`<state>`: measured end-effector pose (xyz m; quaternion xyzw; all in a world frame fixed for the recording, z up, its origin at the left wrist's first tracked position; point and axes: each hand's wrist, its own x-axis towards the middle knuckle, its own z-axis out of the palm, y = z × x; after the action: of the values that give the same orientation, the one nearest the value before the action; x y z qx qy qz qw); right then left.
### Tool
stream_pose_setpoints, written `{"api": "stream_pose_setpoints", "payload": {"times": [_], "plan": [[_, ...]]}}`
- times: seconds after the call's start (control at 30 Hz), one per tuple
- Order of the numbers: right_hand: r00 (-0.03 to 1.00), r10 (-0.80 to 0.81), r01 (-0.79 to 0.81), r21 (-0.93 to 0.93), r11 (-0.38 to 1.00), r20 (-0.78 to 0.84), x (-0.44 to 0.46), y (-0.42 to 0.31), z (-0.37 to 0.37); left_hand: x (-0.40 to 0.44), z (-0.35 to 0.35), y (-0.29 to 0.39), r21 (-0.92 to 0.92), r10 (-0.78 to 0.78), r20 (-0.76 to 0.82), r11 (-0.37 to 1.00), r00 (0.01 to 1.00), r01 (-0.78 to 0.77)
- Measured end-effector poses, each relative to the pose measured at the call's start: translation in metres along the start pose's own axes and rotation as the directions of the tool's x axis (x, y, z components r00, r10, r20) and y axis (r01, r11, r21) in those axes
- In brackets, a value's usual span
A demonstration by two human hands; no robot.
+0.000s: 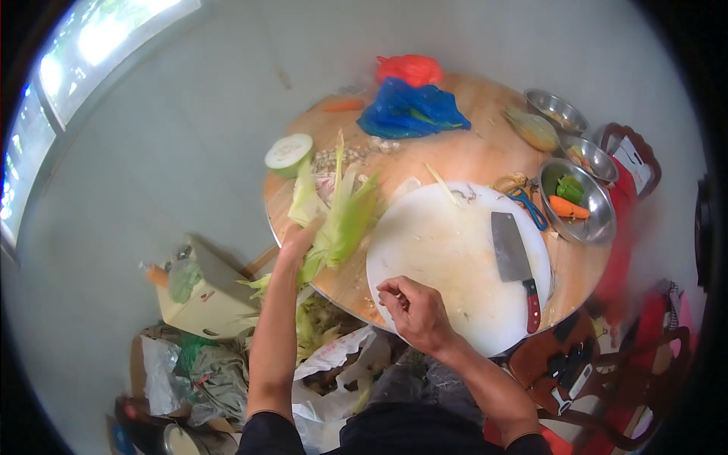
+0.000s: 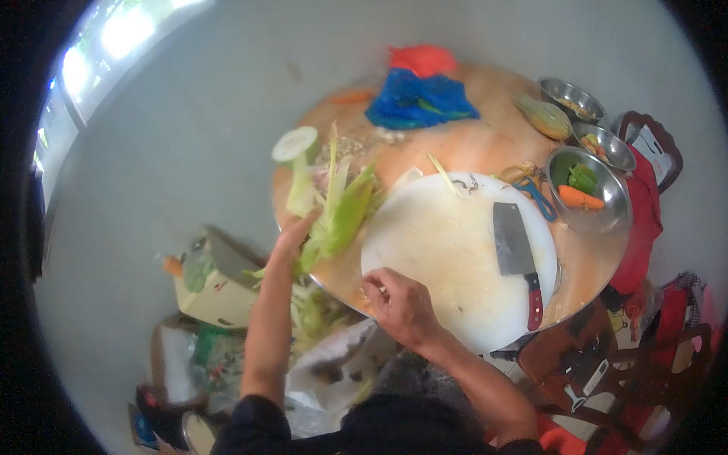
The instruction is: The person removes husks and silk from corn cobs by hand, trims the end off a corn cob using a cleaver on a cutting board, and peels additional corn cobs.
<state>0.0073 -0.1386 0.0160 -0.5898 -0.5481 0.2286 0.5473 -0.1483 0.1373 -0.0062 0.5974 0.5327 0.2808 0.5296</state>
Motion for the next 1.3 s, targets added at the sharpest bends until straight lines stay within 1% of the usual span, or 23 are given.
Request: {"api": "stream_pose_setpoints", "payload": {"times": [0.13, 0.17, 0.2, 0.23, 0.3, 0.37, 0.43, 0.5, 0.53, 0.57, 0.63, 0.67, 0.73, 0.77, 0.83, 0.97, 1.0, 1.03, 1.07, 1.13, 1.17, 1.23, 1.3], "plan": [[0.999, 0.003, 0.002, -0.109, 0.994, 0.040, 0.026, 0.009, 0.021, -0.013, 0.007, 0.008, -0.138, -0.077, 0.076, 0.987, 0.994, 0.087], [0.999, 0.004, 0.000, -0.111, 0.994, 0.035, 0.031, 0.012, 0.025, -0.021, 0.010, 0.009, -0.263, -0.075, 0.064, 0.961, 0.995, 0.089], [1.000, 0.027, -0.028, -0.105, 0.994, -0.015, 0.036, 0.013, 0.028, -0.028, 0.013, 0.010, -0.383, -0.074, 0.050, 0.919, 0.996, 0.087], [0.997, 0.050, -0.056, -0.096, 0.994, -0.065, 0.042, 0.015, 0.031, -0.035, 0.016, 0.008, -0.382, -0.071, 0.053, 0.920, 0.996, 0.086], [0.992, 0.032, -0.050, -0.145, 0.988, -0.123, 0.053, 0.017, 0.036, -0.050, 0.021, 0.002, -0.544, 0.087, 0.043, 0.838, 0.995, -0.049], [0.986, 0.010, -0.043, -0.191, 0.981, -0.169, 0.064, 0.014, 0.040, -0.068, 0.028, 0.006, -0.522, 0.104, 0.013, 0.849, 0.994, -0.082], [0.976, 0.035, -0.059, -0.104, 0.993, -0.215, 0.072, 0.009, 0.042, -0.089, 0.034, 0.015, -0.497, 0.123, -0.013, 0.860, 0.992, -0.113], [0.958, 0.057, -0.065, -0.020, 0.998, -0.283, 0.079, 0.016, 0.050, -0.106, 0.038, 0.024, -0.310, 0.161, -0.024, 0.937, 0.987, -0.160], [0.934, 0.084, -0.065, 0.065, 0.996, -0.348, 0.083, 0.022, 0.054, -0.103, 0.040, 0.017, -0.251, 0.209, -0.019, 0.946, 0.978, -0.207], [0.934, 0.085, -0.066, 0.066, 0.996, -0.348, 0.090, 0.030, 0.053, -0.098, 0.039, 0.015, -0.250, 0.209, -0.019, 0.946, 0.978, -0.207], [0.977, 0.174, -0.155, 0.149, 0.977, -0.126, 0.102, 0.042, 0.044, -0.089, 0.034, 0.019, 0.117, 0.440, 0.028, 0.890, 0.898, -0.440], [0.975, 0.179, -0.160, 0.148, 0.976, -0.128, 0.106, 0.043, 0.042, -0.082, 0.028, 0.025, 0.116, 0.437, 0.033, 0.891, 0.899, -0.438], [0.981, 0.190, -0.171, 0.274, 0.946, -0.044, 0.110, 0.030, 0.038, -0.060, 0.003, 0.043, 0.281, 0.241, 0.198, 0.915, 0.950, -0.290], [0.981, 0.188, -0.169, 0.275, 0.946, -0.043, 0.108, 0.026, 0.036, -0.049, -0.014, 0.054, 0.281, 0.241, 0.196, 0.915, 0.951, -0.290], [0.939, 0.324, -0.335, 0.518, 0.787, 0.115, 0.107, 0.018, 0.031, -0.034, -0.051, 0.076, 0.397, -0.044, 0.434, 0.906, 0.900, -0.147], [0.894, 0.383, -0.445, 0.573, 0.688, 0.234, 0.116, 0.051, 0.022, -0.056, -0.092, 0.109, 0.545, -0.122, 0.368, 0.832, 0.922, -0.108], [0.972, 0.127, -0.194, 0.372, 0.908, 0.198, 0.117, 0.063, 0.030, -0.052, -0.105, 0.102, 0.558, -0.130, 0.369, 0.823, 0.920, -0.108], [0.964, -0.141, 0.112, 0.138, 0.984, 0.225, 0.118, 0.065, 0.033, -0.049, -0.115, 0.095, 0.569, -0.136, 0.371, 0.815, 0.919, -0.109], [0.966, -0.139, 0.111, 0.138, 0.984, 0.216, 0.120, 0.066, 0.037, -0.047, -0.123, 0.088, 0.573, -0.135, 0.376, 0.811, 0.917, -0.116], [0.856, -0.188, 0.307, -0.182, 0.934, 0.481, 0.128, 0.053, 0.050, -0.052, -0.136, 0.076, 0.484, -0.163, 0.372, 0.874, 0.914, -0.042], [0.858, -0.194, 0.310, -0.179, 0.934, 0.475, 0.130, 0.047, 0.054, -0.056, -0.139, 0.073, 0.490, -0.160, 0.370, 0.871, 0.915, -0.046], [0.827, -0.233, 0.438, -0.325, 0.838, 0.511, 0.129, 0.041, 0.061, -0.064, -0.141, 0.065, 0.381, -0.219, 0.349, 0.922, 0.911, 0.075], [0.850, -0.249, 0.447, -0.382, 0.809, 0.465, 0.132, 0.069, 0.078, -0.058, -0.161, 0.044, 0.385, -0.237, 0.356, 0.918, 0.904, 0.089]]}}
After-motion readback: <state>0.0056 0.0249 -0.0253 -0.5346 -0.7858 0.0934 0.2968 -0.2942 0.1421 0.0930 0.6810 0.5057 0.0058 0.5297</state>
